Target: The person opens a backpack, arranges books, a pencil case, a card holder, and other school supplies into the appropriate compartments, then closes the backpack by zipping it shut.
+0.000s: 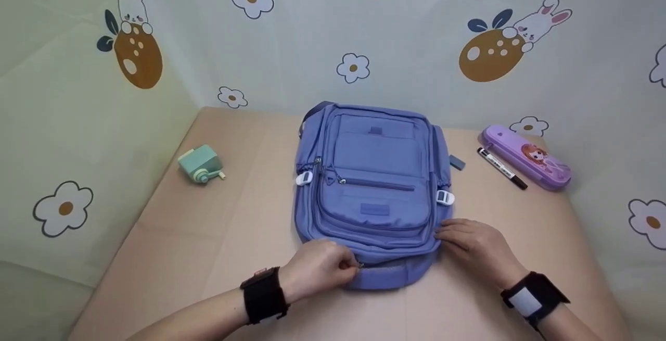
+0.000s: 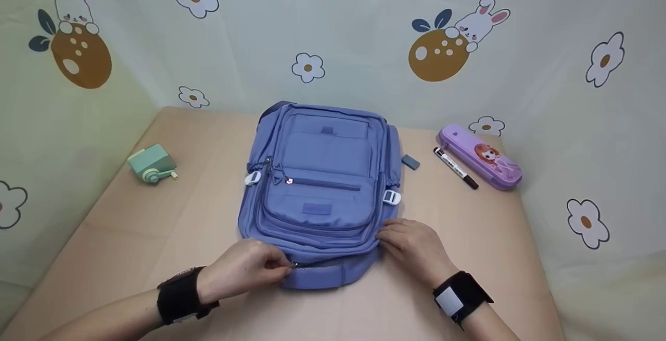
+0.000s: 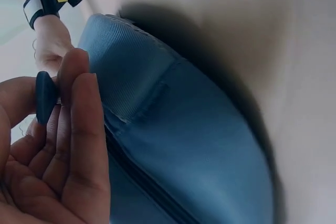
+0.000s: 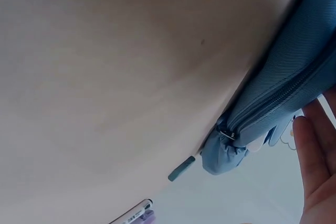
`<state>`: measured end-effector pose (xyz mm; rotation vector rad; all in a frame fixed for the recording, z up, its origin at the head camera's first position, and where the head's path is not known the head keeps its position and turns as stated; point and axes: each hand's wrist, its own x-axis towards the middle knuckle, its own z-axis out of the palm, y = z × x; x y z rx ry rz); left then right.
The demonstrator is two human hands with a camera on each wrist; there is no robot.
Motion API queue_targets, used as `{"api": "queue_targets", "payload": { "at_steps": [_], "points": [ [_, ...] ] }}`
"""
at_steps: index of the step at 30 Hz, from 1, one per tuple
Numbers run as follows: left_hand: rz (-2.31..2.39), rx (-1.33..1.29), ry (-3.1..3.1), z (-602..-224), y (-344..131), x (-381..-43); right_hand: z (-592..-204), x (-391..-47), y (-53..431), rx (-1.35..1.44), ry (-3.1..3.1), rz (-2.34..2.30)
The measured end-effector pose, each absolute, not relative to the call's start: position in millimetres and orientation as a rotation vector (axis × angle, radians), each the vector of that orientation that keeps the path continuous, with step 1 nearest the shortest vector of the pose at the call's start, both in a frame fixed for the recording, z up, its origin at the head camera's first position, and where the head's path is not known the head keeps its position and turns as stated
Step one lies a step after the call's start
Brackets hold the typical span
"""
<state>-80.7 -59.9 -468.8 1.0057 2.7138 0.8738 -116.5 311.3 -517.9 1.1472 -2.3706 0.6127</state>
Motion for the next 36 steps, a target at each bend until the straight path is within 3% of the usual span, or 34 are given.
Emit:
{"api": "queue_targets", "payload": {
  "at_steps": [9, 20, 29, 36],
  "points": [
    [0.567, 1.303, 2.783, -460.6, -7.8, -86.6, -515.1, -121.0, 309.4, 1.143, -2.359, 0.641],
    [0.546, 1.342, 2.765, -458.8, 2.5, -91.6, -517.4, -122.5, 308.3, 1.132, -2.358, 0.650],
    [0.625, 1.301, 2.808, -452.5, -38.4, -89.3, -521.7, -121.3, 307.5, 1.119, -2.342, 0.676],
    [0.805, 1.543, 2.876, -470.6, -104.0, -113.4, -520.5, -118.9, 307.5, 1.084, -2.353, 0.667]
  ]
}}
